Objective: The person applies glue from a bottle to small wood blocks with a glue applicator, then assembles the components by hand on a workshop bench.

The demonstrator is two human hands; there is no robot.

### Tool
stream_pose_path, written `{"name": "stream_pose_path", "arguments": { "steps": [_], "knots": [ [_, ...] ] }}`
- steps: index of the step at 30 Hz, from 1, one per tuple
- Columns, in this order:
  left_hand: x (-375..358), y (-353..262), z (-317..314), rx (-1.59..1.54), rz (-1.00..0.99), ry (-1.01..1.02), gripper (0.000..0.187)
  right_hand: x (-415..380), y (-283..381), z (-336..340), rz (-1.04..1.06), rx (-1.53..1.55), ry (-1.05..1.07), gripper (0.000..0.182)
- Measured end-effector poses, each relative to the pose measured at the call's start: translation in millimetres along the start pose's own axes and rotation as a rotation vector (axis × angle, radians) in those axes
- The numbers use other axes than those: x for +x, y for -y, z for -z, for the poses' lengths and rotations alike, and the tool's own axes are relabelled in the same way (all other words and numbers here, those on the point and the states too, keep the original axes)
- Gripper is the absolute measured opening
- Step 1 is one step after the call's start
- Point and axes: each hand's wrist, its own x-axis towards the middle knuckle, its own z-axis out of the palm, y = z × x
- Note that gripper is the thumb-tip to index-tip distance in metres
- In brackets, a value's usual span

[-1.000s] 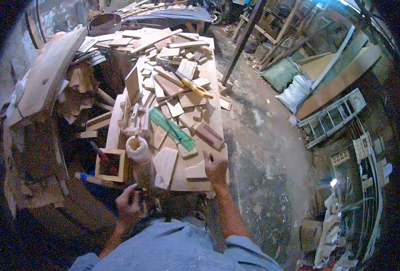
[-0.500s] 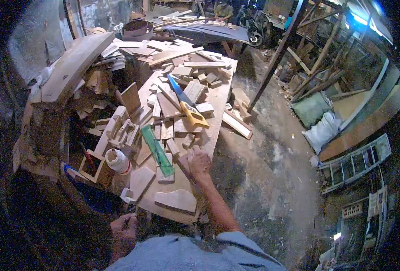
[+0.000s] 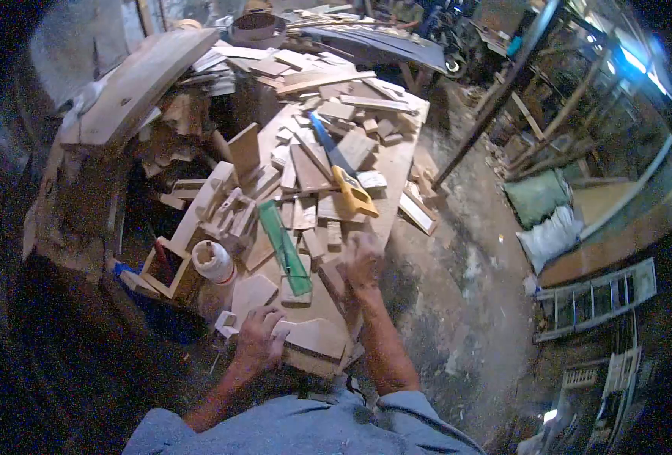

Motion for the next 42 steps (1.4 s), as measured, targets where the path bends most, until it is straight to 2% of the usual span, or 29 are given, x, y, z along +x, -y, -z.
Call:
{"name": "stream_pose_path", "arguments": {
  "steps": [2, 4, 6, 8, 9, 12, 13, 16, 17, 19, 20, 21, 22, 23, 24, 25, 27, 30, 31, 32, 33, 34, 35, 36, 37, 38, 39, 40, 42],
  "knots": [
    [9.4, -0.3, -7.5, 0.049, 0.093, -0.059, 0.045, 34.4, 20.6, 20.3, 0.058, -0.255, -0.137, 0.041],
    [20.8, -3.7, -18.3, 0.098, 0.17, -0.097, 0.049, 70.0, 16.3, 16.6, 0.197, -0.237, -0.163, 0.045],
    [38.1, -7.3, -30.9, 0.15, 0.225, -0.116, 0.05, 93.6, -1.3, 11.5, 0.278, -0.218, -0.043, 0.049],
    [54.3, -11.6, -47.0, 0.187, 0.229, -0.154, 0.049, 117.7, -23.4, 7.6, 0.33, -0.203, 0.221, 0.054],
    [64.8, -13.6, -54.8, 0.209, 0.237, -0.182, 0.049, 122.7, -31.8, 7.8, 0.405, -0.252, 0.204, 0.054],
    [104.2, -28.0, -70.5, 0.192, 0.336, -0.227, 0.049, 132.3, -51.6, 4.9, 0.072, 0.337, 0.16, 0.051],
    [118.3, -27.2, -83.0, 0.22, 0.386, -0.247, 0.049, 136.1, -64.9, -5.2, 0.107, 0.404, -0.012, 0.045],
    [164.1, -40.6, -111.3, 0.369, 0.442, -0.396, 0.049, 151.0, -96.2, -8.7, -0.129, 0.809, 0.154, 0.045],
    [176.2, -45.9, -121.6, 0.382, 0.468, -0.432, 0.049, 150.6, -103.1, -6.2, -0.031, 0.782, 0.22, 0.046],
    [193.8, -70.0, -140.5, 0.353, 0.443, -0.454, 0.05, 143.5, -92.7, 1.2, 0.18, 0.568, 0.219, 0.048],
    [203.5, -82.3, -150.9, 0.333, 0.429, -0.476, 0.051, 145.3, -79.0, 19.2, 0.235, 0.584, 0.349, 0.051],
    [211.7, -102.7, -156.3, 0.358, 0.404, -0.503, 0.044, 143.8, -86.3, 3.0, 0.457, 0.52, 0.288, 0.063],
    [218.5, -116.3, -161.3, 0.287, 0.4, -0.524, 0.041, 146.7, -67.2, 24.2, 0.452, 0.458, 0.417, 0.052],
    [222.2, -128.2, -165.7, 0.216, 0.396, -0.537, 0.037, 144.4, -62.9, 18.7, 0.48, 0.344, 0.49, 0.051],
    [224.8, -139.0, -169.0, 0.145, 0.388, -0.545, 0.034, 140.2, -60.6, 29.3, 0.523, 0.374, 0.519, 0.056],
    [229.1, -148.9, -172.1, 0.186, 0.308, -0.625, 0.022, 134.9, -68.7, 16.7, 0.597, 0.36, 0.511, 0.055],
    [231.6, -155.3, -178.2, 0.113, 0.309, -0.626, 0.017, 130.2, -84.8, -0.2, 0.664, 0.394, 0.501, 0.051],
    [224.7, -147.4, -178.5, 0.057, 0.327, -0.637, 0.009, 143.7, -91.6, 60.2, 0.644, 0.515, 0.379, 0.04],
    [214.3, -145.6, -176.1, 0.037, 0.379, -0.628, 0.01, 143.1, -112.1, 57.1, 0.506, 0.557, 0.341, 0.023],
    [207.4, -143.8, -172.3, 0.018, 0.431, -0.628, 0.012, 142.8, -134.3, 60.1, 0.32, 0.717, 0.379, 0.015],
    [201.7, -142.3, -168.0, 0.042, 0.46, -0.668, 0.014, 154.4, -145.3, 72.1, 0.273, 0.588, 0.271, 0.013],
    [196.9, -140.0, -163.1, 0.069, 0.486, -0.712, 0.017, 168.4, -178.8, 56.0, 0.276, 0.432, 0.197, 0.022],
    [195.8, -136.3, -157.3, 0.108, 0.485, -0.724, 0.018, 189.6, -200.8, 49.5, 0.205, 0.429, 0.164, 0.034],
    [196.7, -134.9, -153.8, 0.147, 0.49, -0.732, 0.02, 215.4, -222.7, 42.1, 0.099, 0.386, 0.17, 0.041],
    [202.1, -136.3, -154.1, 0.151, 0.468, -0.782, 0.02, 244.7, -238.0, 33.7, 0.082, 0.275, 0.107, 0.045],
    [213.5, -141.3, -154.6, 0.155, 0.448, -0.839, 0.02, 276.4, -257.0, 18.5, 0.105, 0.283, 0.051, 0.032],
    [230.9, -159.9, -151.7, 0.121, 0.517, -0.849, 0.018, 308.4, -268.2, -0.6, 0.14, 0.259, -0.047, 0.027],
    [244.9, -161.5, -155.4, 0.168, 0.506, -0.859, 0.013, 338.5, -276.4, -19.0, 0.175, 0.241, -0.146, 0.025],
    [284.4, -171.3, -170.2, 0.189, 0.586, -0.849, 0.008, 384.6, -285.1, -54.4, 0.235, 0.119, -0.139, 0.029]
  ]
}}
